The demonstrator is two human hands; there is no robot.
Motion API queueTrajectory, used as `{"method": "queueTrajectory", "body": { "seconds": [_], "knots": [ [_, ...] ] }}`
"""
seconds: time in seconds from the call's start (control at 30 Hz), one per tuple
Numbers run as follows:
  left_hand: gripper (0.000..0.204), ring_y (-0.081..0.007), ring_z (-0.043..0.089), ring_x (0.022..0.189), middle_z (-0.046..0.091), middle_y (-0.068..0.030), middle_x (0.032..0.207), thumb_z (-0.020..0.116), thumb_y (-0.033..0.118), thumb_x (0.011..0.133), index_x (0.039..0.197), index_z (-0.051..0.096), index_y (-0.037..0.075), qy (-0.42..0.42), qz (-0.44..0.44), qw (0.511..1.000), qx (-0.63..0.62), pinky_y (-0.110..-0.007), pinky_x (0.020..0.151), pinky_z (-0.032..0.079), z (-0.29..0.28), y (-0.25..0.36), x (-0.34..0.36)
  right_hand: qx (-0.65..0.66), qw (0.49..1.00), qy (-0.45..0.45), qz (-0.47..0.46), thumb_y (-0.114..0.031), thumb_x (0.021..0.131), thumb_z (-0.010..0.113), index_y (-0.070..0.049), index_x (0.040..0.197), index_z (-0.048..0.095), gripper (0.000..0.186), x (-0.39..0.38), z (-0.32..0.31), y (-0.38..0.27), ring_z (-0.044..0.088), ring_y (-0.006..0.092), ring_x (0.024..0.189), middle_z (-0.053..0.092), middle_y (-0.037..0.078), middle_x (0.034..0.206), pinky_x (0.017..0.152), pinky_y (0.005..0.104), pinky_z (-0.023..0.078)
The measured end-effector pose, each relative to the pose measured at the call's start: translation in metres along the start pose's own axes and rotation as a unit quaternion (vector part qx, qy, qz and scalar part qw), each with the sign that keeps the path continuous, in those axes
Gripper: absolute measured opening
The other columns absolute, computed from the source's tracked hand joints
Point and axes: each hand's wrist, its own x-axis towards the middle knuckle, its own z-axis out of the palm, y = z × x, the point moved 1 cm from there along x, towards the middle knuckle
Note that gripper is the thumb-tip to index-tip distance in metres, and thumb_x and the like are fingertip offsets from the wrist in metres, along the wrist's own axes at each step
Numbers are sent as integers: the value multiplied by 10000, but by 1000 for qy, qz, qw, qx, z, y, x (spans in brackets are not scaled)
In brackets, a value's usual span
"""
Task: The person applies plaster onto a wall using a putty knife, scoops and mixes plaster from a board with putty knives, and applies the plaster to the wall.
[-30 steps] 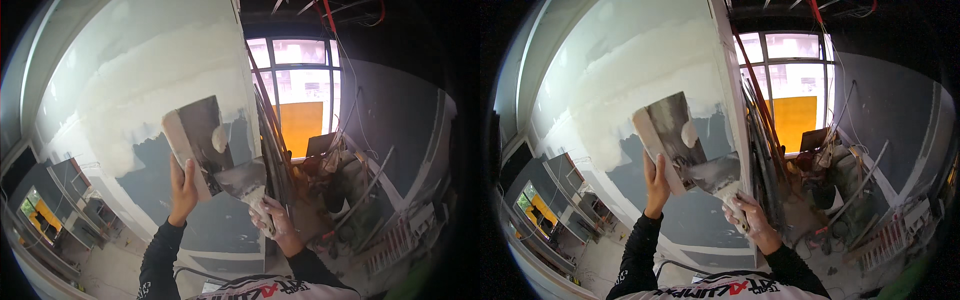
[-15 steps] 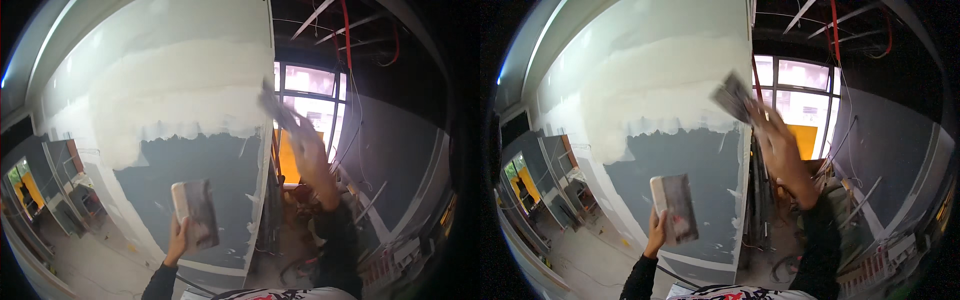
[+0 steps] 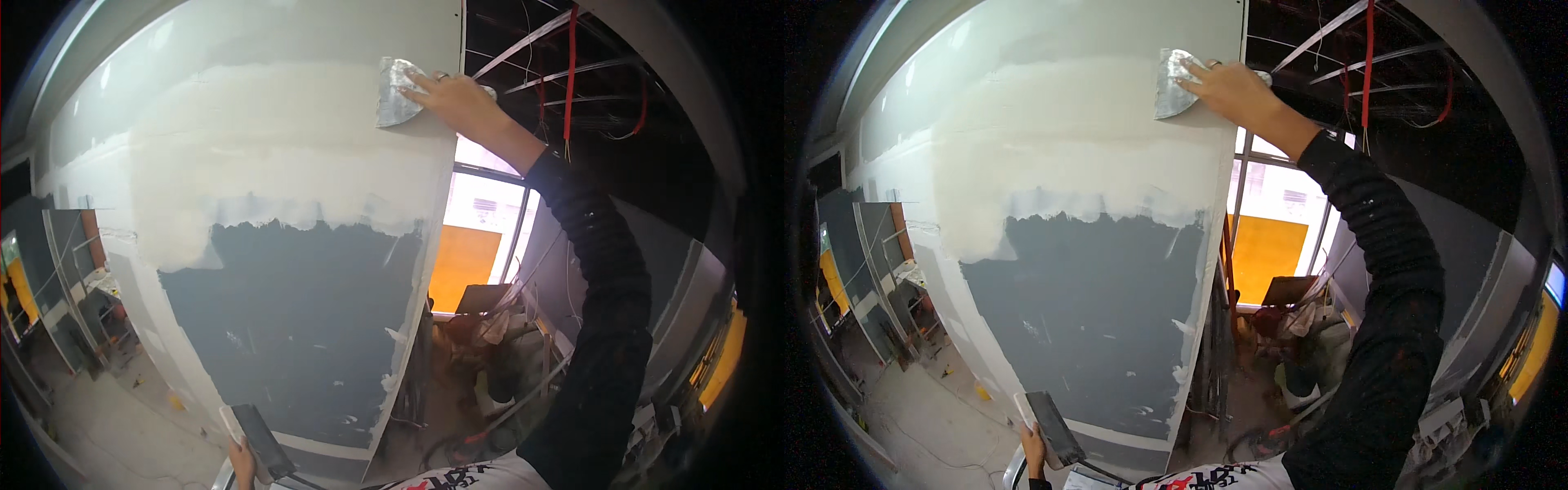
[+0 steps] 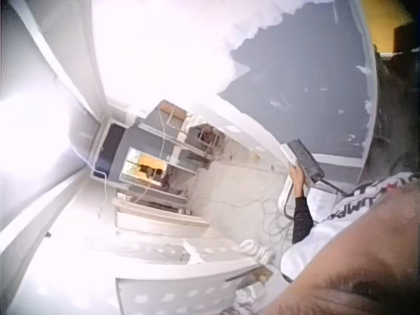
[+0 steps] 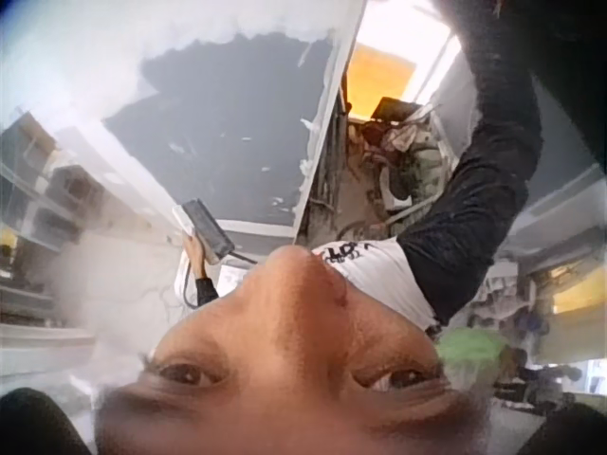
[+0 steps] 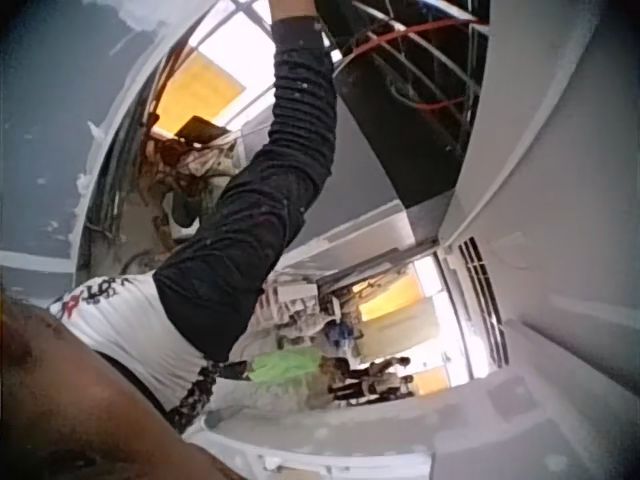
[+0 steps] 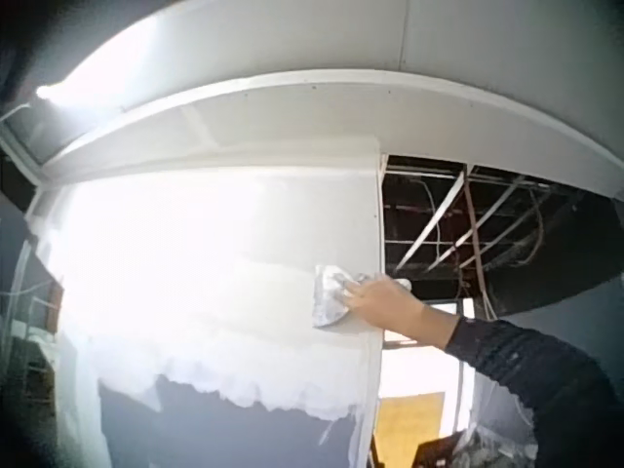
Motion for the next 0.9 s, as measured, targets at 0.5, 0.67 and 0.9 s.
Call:
{"method": "queueTrajectory", "body": {
  "seconds": [0.5,0.67,0.9],
  "knots": [
    [369,-215,615,899,634,-123,1040,515,261,1028,1256,531,-28,-20,-74,971,-226,-350,794,508,-52,-99,38,-17,981,-133,138,50,871,560,-283,1499,428,723,-183,16,53,583,308,1238,373,-14,1581,1001,438,519],
    [393,-153,607,863,635,-82,1008,525,349,1029,1246,542,23,-8,-38,946,-321,-319,719,499,-39,8,-3,247,933,-55,255,33,884,496,-206,1449,501,613,-235,-28,-38,600,312,1182,451,32,1518,991,414,494],
    [655,-335,601,1152,553,-219,1299,463,458,1013,1427,359,-39,-287,-200,786,-509,-508,1002,495,65,135,-49,643,757,-92,64,68,745,509,-254,1408,567,738,-237,-143,-293,617,243,1119,460,19,1531,975,364,505]
  ]
}}
